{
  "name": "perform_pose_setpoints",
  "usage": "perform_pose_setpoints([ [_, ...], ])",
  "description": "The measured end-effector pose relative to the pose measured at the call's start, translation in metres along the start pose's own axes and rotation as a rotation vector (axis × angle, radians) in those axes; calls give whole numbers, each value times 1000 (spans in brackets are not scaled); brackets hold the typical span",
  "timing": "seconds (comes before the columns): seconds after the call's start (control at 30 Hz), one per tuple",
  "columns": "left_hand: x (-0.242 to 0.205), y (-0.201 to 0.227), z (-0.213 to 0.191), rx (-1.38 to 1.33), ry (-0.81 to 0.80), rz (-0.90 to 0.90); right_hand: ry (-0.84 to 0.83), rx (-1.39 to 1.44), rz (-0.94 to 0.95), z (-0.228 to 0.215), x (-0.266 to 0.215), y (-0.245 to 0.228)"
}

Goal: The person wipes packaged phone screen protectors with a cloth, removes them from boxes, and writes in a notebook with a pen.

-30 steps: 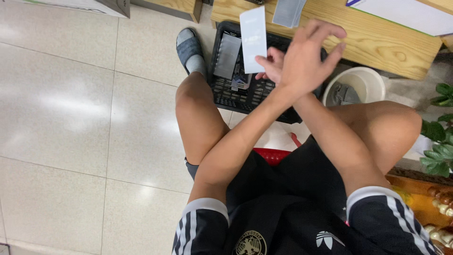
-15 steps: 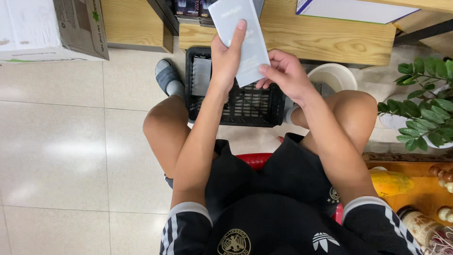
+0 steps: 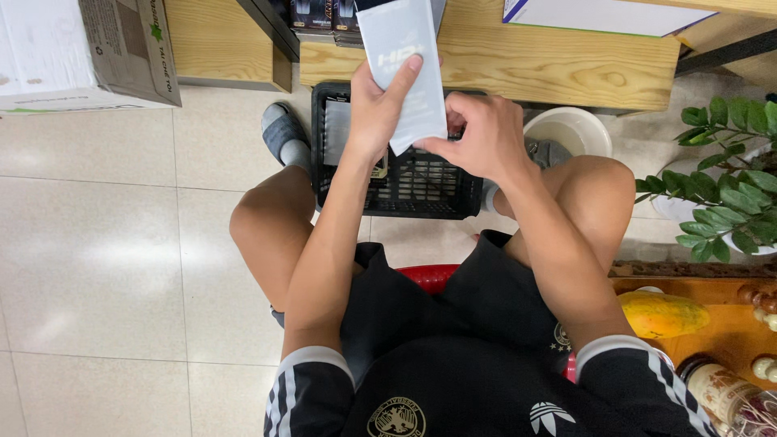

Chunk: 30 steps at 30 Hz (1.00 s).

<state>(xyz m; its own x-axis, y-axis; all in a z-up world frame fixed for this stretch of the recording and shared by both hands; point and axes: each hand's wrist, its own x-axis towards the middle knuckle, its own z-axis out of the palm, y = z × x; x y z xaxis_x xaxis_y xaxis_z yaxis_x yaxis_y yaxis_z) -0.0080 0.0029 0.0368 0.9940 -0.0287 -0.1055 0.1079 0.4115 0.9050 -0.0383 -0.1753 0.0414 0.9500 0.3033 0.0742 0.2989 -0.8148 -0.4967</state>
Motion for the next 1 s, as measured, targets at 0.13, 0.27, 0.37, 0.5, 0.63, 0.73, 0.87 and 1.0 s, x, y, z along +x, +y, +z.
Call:
perform_pose_setpoints([
  [0.13, 8, -32, -14, 258, -25, 35, 54, 363, -81, -25, 10, 2],
  [0.27, 0, -34, -11, 282, -259, -25, 264, 641, 106, -27, 23, 24],
  [0.37, -6, -32, -5, 374, -383, -132, 304, 837, 170, -20, 26, 42],
  [0.5, -10, -32, 0, 322, -477, -201, 326, 859, 246, -21, 26, 47],
  [0.63, -13, -29, 0, 342, -601, -306, 553, 950, 472, -38, 30, 48],
  [0.73, -15, -38, -2, 328, -627, -311, 560, 877, 167, -43, 28, 55],
  [0.87, -15, -28, 0, 331, -627, -271, 360, 607, 2, -44, 21, 45],
  [1.0, -17, -22, 0, 317, -667, -321, 485, 558, 83, -43, 23, 49],
])
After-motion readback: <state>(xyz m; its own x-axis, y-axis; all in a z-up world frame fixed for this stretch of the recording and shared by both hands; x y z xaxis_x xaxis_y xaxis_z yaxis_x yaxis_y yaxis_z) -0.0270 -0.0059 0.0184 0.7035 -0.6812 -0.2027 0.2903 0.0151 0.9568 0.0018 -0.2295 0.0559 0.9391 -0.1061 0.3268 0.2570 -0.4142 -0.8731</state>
